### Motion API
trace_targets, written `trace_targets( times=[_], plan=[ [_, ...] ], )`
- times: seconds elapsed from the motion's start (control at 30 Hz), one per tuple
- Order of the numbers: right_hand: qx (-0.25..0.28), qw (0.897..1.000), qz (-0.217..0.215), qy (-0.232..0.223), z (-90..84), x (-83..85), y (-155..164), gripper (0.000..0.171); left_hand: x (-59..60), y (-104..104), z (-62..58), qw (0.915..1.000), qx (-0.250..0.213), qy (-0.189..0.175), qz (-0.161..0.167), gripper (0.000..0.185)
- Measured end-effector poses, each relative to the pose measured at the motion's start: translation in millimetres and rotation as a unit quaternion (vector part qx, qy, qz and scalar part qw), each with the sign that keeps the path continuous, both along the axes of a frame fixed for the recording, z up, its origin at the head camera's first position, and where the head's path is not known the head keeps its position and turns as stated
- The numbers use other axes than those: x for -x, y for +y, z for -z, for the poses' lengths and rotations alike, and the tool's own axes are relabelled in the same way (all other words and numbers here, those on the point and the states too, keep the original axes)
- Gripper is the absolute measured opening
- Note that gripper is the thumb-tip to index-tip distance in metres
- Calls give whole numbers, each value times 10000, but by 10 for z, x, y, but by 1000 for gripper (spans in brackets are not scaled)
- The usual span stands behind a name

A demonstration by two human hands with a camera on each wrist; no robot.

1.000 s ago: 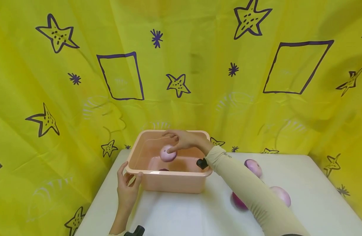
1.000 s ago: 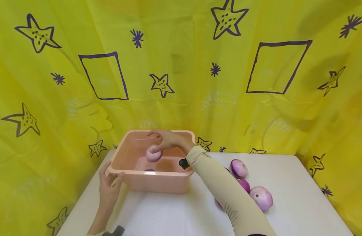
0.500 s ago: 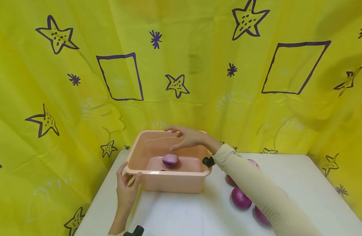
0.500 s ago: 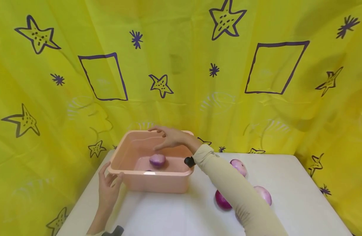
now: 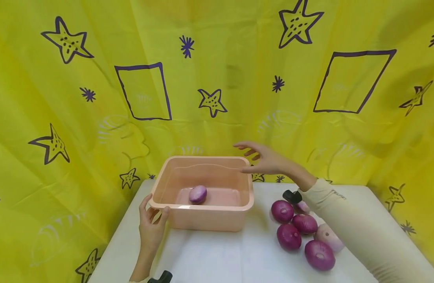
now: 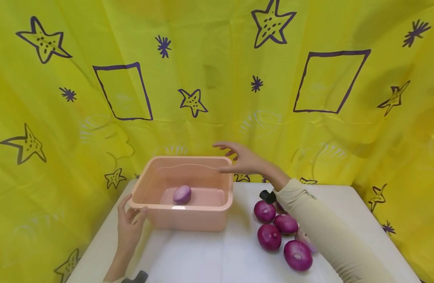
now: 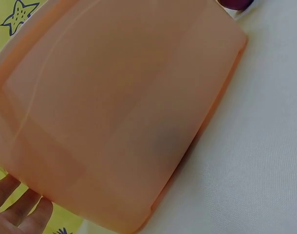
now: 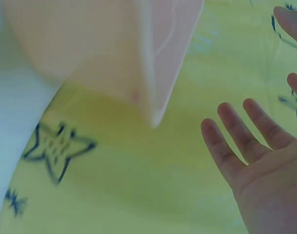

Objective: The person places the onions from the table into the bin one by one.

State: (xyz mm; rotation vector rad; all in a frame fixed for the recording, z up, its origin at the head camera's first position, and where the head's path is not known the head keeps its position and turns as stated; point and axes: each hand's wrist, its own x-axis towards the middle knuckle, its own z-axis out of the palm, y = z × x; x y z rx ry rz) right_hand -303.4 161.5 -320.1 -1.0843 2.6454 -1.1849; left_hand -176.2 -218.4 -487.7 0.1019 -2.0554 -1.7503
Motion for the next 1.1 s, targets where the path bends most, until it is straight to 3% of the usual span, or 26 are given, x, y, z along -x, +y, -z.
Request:
trace_targets(
  times=[0.27,0.5,0.83,1.1],
  plan=[
    [-64,9979,630,167,164,-177,769,75,-13,8,22,10000,2,-15,-22,73],
    [-323,9943,1015,108,313,-289,1236,73,-25,3,-3,9999,1,126,-102,73],
    [-565,9927,1056,-104,666,-320,1643,72,-22,15,-32,9996,95,251,-116,72],
    [-699,9916,814,-722,1045,-309,1851,72,-25,16,-16,9998,144,149,-47,71]
  ],
)
